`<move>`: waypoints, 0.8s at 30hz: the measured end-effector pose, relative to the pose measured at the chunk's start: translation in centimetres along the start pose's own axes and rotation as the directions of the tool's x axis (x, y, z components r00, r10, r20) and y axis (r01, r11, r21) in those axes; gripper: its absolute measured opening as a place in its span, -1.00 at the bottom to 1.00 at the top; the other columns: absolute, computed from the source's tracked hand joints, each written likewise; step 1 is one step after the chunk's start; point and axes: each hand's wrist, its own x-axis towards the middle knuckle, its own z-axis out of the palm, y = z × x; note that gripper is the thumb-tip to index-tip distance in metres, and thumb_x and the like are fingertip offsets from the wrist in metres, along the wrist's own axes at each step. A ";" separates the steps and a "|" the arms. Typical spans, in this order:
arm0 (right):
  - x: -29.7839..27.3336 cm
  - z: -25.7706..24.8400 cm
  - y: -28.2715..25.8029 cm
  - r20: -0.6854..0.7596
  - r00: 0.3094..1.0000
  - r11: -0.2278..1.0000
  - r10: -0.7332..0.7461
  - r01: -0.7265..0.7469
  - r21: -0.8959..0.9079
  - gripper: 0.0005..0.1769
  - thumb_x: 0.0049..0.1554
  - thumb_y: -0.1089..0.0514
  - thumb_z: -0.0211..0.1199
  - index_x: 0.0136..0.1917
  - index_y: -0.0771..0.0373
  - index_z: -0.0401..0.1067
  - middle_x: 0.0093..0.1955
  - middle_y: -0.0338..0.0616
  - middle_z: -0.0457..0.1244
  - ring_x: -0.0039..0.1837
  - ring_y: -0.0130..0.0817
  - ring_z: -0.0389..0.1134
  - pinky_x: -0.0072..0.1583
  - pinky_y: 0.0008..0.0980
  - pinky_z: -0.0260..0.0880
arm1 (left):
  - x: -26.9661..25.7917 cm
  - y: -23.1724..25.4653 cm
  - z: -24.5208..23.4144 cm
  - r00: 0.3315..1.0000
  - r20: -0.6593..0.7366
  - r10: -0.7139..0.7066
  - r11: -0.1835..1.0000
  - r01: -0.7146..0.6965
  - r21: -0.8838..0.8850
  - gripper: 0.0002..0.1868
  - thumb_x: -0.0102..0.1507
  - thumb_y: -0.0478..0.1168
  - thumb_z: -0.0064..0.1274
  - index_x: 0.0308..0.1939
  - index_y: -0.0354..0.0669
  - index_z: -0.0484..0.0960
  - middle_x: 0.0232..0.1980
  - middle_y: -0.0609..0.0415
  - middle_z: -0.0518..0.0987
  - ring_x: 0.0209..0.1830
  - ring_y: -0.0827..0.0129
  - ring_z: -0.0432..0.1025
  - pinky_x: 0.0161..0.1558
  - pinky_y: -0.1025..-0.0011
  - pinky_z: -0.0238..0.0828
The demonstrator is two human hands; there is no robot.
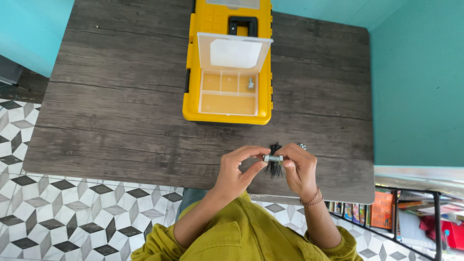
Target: The person places black zip ties into a yellow toolbox, closes the lid, then opens it again to place bolts and washers into separate compartments. The person handles the hardware by hand and arranges the items inside the toolbox.
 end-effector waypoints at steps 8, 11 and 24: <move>2.3 -0.8 0.0 -0.060 0.998 1.000 0.010 -0.010 0.000 -0.46 0.35 -0.25 0.07 -0.09 0.24 0.51 -0.26 -0.25 0.28 -0.25 -0.49 0.27 -0.18 -0.46 0.20 | 2.5 1.1 1.0 0.999 0.003 -0.040 0.999 0.039 0.026 -0.71 0.23 -0.32 0.25 0.04 -0.20 0.70 -0.12 0.01 0.71 -0.18 0.39 0.61 -0.07 0.43 0.54; 2.9 -0.5 -1.0 -0.102 0.995 0.997 -0.010 0.018 0.079 -0.47 0.33 -0.26 0.03 -0.01 0.26 0.48 -0.19 -0.23 0.30 -0.23 -0.49 0.26 -0.19 -0.48 0.20 | 2.9 2.3 0.2 0.999 0.007 -0.047 0.997 0.046 0.054 -0.71 0.23 -0.33 0.25 0.04 -0.20 0.70 -0.10 0.02 0.72 -0.16 0.40 0.62 -0.08 0.45 0.55; 0.7 3.2 -6.2 -0.127 0.985 0.991 -0.114 0.123 0.061 -0.44 0.25 -0.25 0.18 0.08 0.35 0.42 -0.14 -0.19 0.28 -0.24 -0.50 0.21 -0.21 -0.51 0.21 | -1.2 4.4 -4.8 1.000 -0.007 0.017 1.000 -0.017 0.015 -0.73 0.25 -0.34 0.25 0.04 -0.23 0.69 0.00 0.01 0.71 -0.10 0.41 0.62 0.00 0.46 0.55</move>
